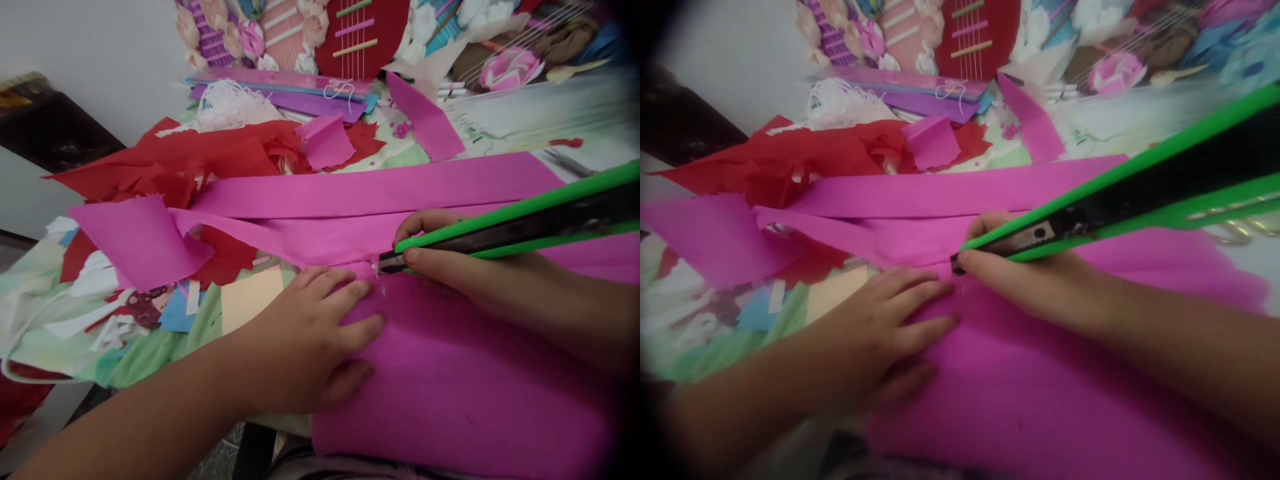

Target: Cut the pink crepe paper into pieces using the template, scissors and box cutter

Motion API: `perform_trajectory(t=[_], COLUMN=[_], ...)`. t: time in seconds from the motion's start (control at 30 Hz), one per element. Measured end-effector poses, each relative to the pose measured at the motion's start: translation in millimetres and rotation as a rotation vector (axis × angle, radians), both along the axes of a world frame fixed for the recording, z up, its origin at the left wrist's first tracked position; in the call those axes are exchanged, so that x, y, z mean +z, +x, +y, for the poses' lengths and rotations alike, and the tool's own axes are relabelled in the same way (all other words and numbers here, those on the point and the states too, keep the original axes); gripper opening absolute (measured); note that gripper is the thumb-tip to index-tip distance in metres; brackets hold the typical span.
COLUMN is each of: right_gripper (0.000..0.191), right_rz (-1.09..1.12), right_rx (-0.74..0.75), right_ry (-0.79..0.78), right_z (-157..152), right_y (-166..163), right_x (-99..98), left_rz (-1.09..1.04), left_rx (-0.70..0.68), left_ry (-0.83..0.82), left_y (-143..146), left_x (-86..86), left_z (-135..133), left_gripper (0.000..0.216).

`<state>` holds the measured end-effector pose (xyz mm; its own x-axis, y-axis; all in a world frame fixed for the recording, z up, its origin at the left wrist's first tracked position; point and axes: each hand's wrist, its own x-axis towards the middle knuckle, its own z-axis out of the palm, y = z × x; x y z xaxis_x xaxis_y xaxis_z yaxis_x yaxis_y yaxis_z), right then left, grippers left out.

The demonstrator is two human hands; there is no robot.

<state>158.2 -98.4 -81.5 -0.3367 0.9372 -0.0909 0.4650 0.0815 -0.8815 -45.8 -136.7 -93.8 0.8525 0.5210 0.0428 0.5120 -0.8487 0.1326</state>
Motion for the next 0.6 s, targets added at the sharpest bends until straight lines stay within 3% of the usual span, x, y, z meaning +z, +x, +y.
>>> perform_trajectory(t=[0.1,0.33,0.6], right_gripper=[0.017,0.021,0.031], right_rz=[-0.033,-0.068,-0.149], right_rx=[-0.041,0.056,0.144], right_ry=[0.072,-0.014,0.074], right_z=[0.9,-5.7,-7.1], right_y=[0.8,1.6,-4.6], right_x=[-0.1,4.7,-5.8], left_rz=[-0.001,-0.008,-0.003], left_rx=[-0.002,0.001,-0.001], left_ry=[-0.009,0.009,-0.010], left_y=[0.6,0.7,2.9], left_x=[0.3,-1.2,1.5], left_z=[0.4,0.3,1.0], left_gripper=[0.037,0.037,0.033])
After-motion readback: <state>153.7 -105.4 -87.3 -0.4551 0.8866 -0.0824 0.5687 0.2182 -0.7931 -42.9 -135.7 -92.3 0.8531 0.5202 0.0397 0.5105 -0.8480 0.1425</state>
